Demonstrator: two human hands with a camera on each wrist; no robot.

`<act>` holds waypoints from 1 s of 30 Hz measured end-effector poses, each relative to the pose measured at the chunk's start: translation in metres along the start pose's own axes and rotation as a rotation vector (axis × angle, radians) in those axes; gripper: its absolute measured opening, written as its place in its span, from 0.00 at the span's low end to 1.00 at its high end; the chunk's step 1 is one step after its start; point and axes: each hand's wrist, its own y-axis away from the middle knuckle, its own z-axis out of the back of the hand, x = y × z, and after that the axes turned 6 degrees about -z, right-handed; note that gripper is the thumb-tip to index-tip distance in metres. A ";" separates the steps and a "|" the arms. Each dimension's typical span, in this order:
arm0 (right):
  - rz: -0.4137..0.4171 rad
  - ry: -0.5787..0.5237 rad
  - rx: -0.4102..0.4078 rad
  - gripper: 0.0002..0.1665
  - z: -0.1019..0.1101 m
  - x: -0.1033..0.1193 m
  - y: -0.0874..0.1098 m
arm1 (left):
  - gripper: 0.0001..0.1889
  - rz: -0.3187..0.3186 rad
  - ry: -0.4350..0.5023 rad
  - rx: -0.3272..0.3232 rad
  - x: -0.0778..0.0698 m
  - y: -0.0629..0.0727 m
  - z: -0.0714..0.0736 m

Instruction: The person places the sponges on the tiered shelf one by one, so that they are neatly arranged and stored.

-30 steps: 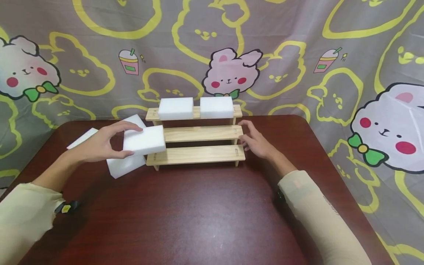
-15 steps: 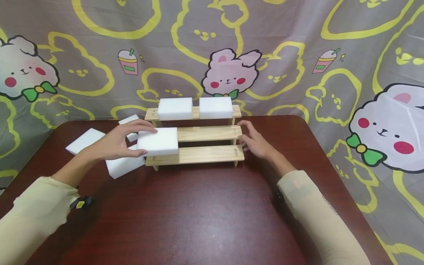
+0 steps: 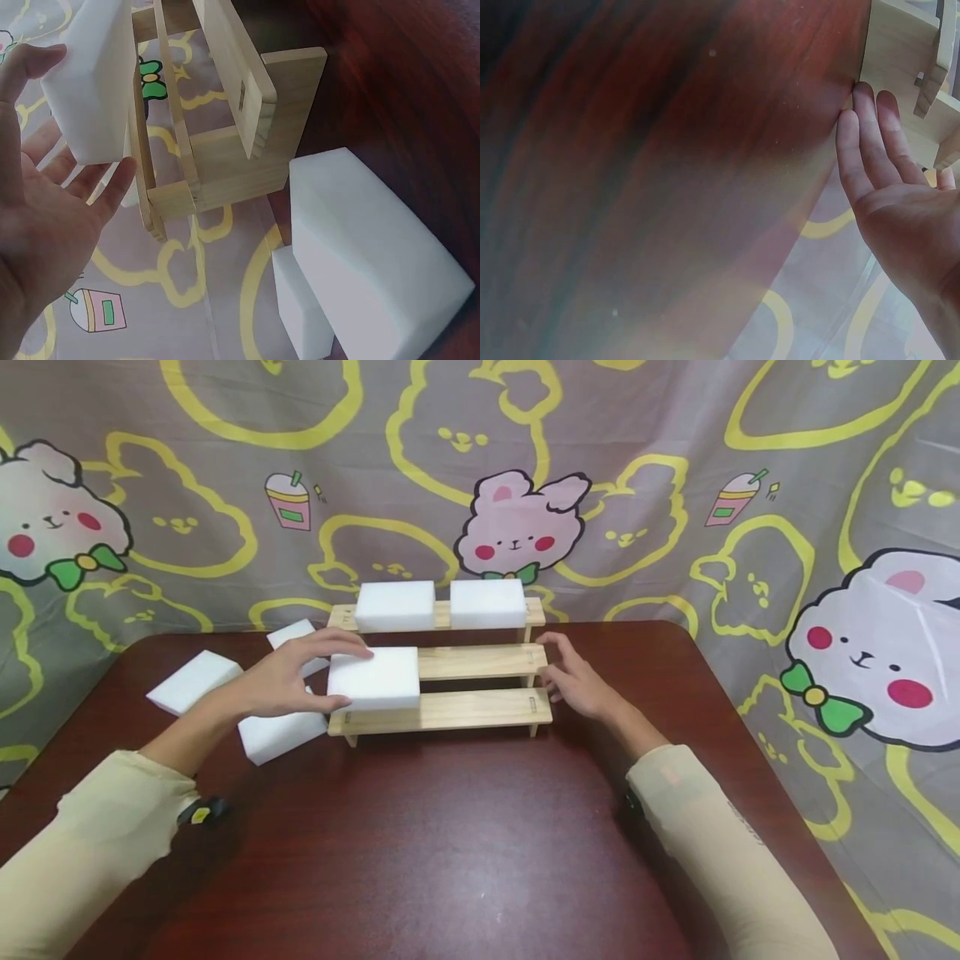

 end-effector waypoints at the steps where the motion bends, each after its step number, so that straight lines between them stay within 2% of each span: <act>1: 0.000 -0.001 0.000 0.29 0.000 0.000 0.000 | 0.30 -0.002 0.002 -0.001 0.000 -0.001 0.000; 13: -0.009 -0.004 -0.002 0.28 0.000 0.000 0.002 | 0.33 -0.037 0.024 0.037 -0.003 -0.015 -0.009; 20: -0.008 -0.012 0.001 0.28 0.000 0.000 0.002 | 0.34 -0.049 0.031 0.006 -0.006 -0.025 -0.018; 27: -0.007 -0.004 0.004 0.28 0.000 0.001 0.002 | 0.33 -0.017 0.064 -0.005 -0.013 -0.036 -0.026; 30: -0.006 -0.005 0.004 0.29 0.000 0.001 0.001 | 0.32 -0.034 0.048 -0.012 -0.014 -0.042 -0.030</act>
